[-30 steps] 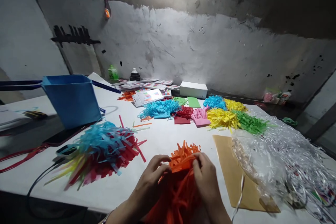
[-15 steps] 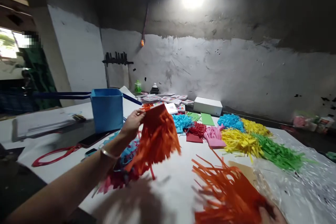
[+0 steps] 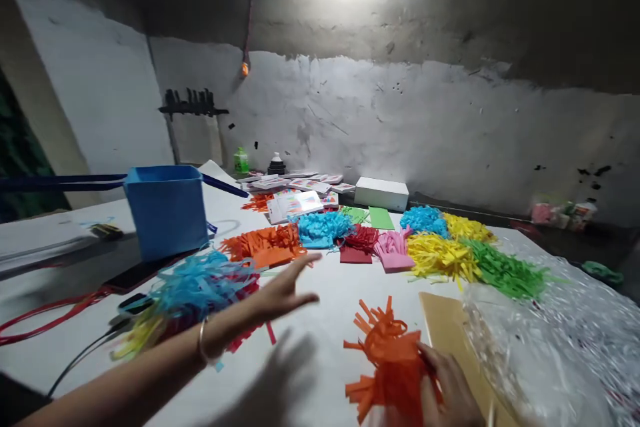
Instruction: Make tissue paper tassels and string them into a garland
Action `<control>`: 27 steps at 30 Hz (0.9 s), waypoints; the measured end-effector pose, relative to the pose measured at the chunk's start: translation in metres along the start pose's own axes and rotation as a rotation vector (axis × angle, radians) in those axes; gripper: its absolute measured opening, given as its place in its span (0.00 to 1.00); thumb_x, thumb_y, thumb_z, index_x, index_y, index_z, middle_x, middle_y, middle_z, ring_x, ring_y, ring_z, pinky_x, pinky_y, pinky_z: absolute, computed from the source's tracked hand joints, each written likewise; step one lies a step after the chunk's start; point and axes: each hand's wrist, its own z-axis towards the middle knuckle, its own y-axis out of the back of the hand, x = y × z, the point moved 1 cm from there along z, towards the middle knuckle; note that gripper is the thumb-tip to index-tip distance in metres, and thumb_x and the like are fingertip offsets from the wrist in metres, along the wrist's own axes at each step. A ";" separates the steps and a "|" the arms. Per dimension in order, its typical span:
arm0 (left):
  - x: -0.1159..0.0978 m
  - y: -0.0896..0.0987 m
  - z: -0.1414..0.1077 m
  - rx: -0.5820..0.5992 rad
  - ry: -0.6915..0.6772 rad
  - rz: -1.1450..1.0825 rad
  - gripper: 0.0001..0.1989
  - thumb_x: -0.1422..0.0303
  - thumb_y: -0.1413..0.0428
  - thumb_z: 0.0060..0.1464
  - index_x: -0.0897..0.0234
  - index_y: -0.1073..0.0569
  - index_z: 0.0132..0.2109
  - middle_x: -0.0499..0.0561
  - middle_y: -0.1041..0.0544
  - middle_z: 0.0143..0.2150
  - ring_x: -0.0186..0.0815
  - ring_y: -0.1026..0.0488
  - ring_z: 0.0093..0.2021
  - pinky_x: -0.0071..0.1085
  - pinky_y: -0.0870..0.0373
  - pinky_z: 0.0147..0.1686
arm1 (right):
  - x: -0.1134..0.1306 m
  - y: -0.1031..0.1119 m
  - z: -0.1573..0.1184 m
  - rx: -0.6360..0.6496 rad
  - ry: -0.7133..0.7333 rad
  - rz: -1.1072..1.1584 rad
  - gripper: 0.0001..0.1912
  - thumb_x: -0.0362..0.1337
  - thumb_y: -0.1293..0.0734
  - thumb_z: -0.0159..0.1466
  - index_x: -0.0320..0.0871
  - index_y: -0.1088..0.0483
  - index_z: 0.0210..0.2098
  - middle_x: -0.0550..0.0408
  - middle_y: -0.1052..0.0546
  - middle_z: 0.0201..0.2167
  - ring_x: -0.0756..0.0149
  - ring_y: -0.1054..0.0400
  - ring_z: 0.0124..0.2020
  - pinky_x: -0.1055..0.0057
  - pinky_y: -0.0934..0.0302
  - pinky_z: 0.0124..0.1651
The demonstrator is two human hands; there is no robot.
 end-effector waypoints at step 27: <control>-0.094 -0.093 -0.066 0.469 0.345 -0.476 0.25 0.45 0.38 0.49 0.66 0.28 0.29 0.44 0.32 0.25 0.31 0.38 0.28 0.26 0.41 0.29 | 0.073 0.042 -0.055 -0.099 0.445 -0.141 0.27 0.30 0.42 0.69 0.44 0.41 0.67 0.46 0.23 0.39 0.56 0.27 0.40 0.51 0.39 0.51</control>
